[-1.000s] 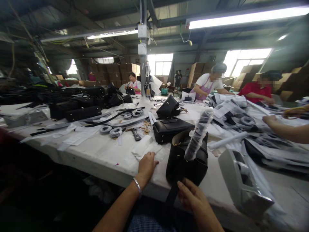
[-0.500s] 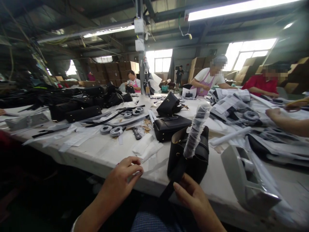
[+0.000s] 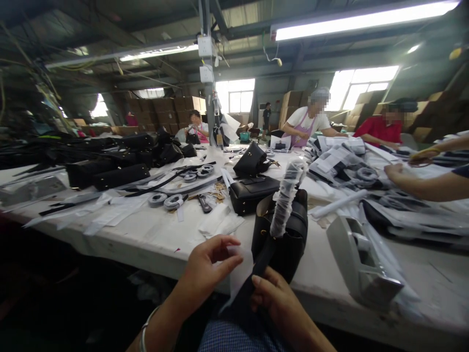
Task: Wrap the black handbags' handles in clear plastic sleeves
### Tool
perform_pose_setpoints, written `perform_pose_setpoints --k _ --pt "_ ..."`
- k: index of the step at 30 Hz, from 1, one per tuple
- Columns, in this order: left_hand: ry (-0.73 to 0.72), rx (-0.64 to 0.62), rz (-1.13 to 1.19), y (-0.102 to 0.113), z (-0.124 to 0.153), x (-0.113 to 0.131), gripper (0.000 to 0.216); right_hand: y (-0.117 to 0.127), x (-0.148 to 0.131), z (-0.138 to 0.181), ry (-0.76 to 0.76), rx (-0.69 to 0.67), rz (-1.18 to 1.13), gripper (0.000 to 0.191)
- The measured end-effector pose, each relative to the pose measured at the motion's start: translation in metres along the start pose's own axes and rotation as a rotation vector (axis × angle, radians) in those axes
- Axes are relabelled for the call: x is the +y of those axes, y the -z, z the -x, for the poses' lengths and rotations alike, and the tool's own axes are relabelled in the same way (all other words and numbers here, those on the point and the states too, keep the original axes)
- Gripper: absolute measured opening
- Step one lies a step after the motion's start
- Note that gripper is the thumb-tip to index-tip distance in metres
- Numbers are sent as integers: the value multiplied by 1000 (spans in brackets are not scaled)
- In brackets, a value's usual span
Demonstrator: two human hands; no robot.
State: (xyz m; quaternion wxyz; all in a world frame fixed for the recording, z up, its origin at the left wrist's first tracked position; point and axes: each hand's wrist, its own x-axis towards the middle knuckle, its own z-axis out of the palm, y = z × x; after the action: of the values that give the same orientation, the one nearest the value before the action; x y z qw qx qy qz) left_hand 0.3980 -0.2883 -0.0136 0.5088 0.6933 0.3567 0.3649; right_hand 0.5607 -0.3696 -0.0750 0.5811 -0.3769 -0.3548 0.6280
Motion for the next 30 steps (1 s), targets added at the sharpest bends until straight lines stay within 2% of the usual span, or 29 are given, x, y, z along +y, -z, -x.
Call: perform_pose_setpoints --k 4,7,15,20,26,30 --pt "166 46 415 -14 5 -27 26 -3 1 3 19 120 44 35" --pt "247 88 504 -11 12 -40 26 0 0 6 -6 202 141 37" --pt "248 43 253 8 27 -40 27 5 3 4 25 164 197 36" --pt "288 78 180 7 32 -46 29 4 3 4 64 237 185 31" --pt "292 43 189 6 34 -49 29 0 5 -1 119 382 74 29" --pt "283 32 190 5 37 -48 27 -4 4 -3 131 400 90 30"
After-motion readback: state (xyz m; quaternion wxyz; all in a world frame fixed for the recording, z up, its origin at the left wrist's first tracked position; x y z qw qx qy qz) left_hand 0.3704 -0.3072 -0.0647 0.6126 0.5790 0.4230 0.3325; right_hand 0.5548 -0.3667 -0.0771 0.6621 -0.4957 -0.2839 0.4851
